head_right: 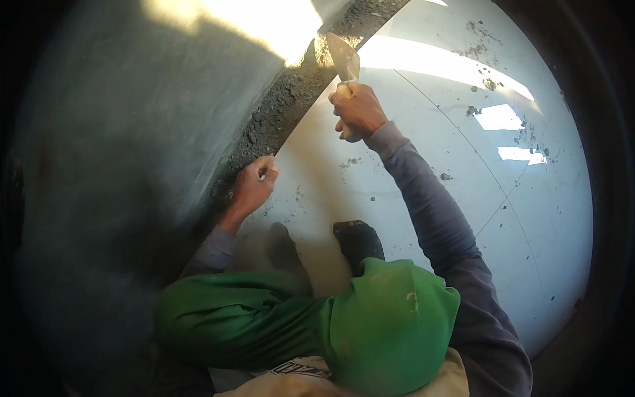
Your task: The person applies mortar to the junction between a tiled floor and a concrete wall using a trowel and a tray.
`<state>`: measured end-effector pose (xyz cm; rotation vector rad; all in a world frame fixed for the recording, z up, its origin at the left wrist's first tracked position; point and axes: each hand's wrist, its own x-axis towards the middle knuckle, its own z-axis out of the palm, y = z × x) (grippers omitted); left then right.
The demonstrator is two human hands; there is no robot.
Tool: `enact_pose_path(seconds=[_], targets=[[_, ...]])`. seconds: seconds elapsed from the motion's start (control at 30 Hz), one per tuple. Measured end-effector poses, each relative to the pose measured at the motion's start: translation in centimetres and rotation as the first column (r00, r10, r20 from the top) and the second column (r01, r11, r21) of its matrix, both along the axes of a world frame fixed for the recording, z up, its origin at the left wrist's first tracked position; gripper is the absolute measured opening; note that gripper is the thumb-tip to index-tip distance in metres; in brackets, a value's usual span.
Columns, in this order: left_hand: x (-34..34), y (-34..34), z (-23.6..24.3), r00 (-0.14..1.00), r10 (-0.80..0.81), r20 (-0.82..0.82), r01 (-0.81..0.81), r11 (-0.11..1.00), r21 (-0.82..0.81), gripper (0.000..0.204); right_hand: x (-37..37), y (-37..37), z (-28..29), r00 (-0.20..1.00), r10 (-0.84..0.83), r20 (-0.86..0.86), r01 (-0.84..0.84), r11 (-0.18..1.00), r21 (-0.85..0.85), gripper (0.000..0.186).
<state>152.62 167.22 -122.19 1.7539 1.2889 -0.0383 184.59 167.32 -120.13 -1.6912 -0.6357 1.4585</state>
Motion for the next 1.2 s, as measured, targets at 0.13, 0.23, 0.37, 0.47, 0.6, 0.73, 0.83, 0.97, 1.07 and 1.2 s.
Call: enact_pose_path(seconds=[0.13, 0.23, 0.37, 0.47, 0.6, 0.73, 0.83, 0.97, 1.07, 1.2], targets=[[-4.0, -0.4, -6.2, 0.949, 0.294, -0.117, -0.256, 0.93, 0.263, 0.064, -8.3, 0.7, -4.7, 0.969, 0.061, 0.238, -0.077, 0.995, 0.058, 0.029], [-6.5, -0.3, -8.7, 0.919, 0.368, -0.144, -0.326, 0.911, 0.252, 0.075, -17.7, -2.2, -5.9, 0.917, 0.117, 0.382, -0.143, 0.989, 0.039, 0.037], [-9.6, -0.3, -11.3, 0.839, 0.543, -0.036, -0.527, 0.827, 0.195, 0.077, -21.3, -5.6, -4.4, 0.881, 0.302, 0.365, -0.352, 0.933, 0.077, 0.033], [-8.7, 0.0, -9.7, 0.774, 0.626, 0.101, -0.629, 0.777, 0.009, 0.08, -19.6, -3.9, -2.0, 0.973, 0.183, 0.14, -0.169, 0.98, -0.109, 0.03], [-12.3, -0.1, -13.9, 0.686, 0.676, 0.268, -0.683, 0.726, -0.08, 0.084, -27.2, -6.4, -4.2, 0.87, 0.28, 0.405, -0.344, 0.934, 0.093, 0.028], [-14.8, -0.4, -9.8, 0.367, 0.885, 0.287, -0.787, 0.459, -0.413, 0.082, -28.8, -8.4, -3.1, 0.793, 0.56, 0.241, -0.591, 0.802, 0.082, 0.029], [-19.3, -1.2, -10.6, 0.276, 0.886, 0.373, -0.802, 0.426, -0.418, 0.069, -30.6, -7.2, -4.4, 0.866, 0.368, 0.338, -0.403, 0.914, 0.039, 0.028], [-21.3, -2.6, -13.5, 0.164, 0.889, 0.427, -0.791, 0.377, -0.481, 0.064, -35.2, -10.2, -10.8, 0.763, 0.24, 0.601, -0.489, 0.822, 0.293, 0.026], [-25.6, -4.7, -13.3, 0.108, 0.876, 0.471, -0.85, 0.327, -0.412, 0.064, -35.7, -10.0, -5.7, 0.794, 0.446, 0.413, -0.565, 0.791, 0.232, 0.023], [-27.9, -5.4, -13.8, 0.172, 0.875, 0.453, -0.942, 0.281, -0.185, 0.054, -29.4, -8.1, -1.7, 0.911, 0.317, 0.263, -0.324, 0.946, -0.019, 0.026]])
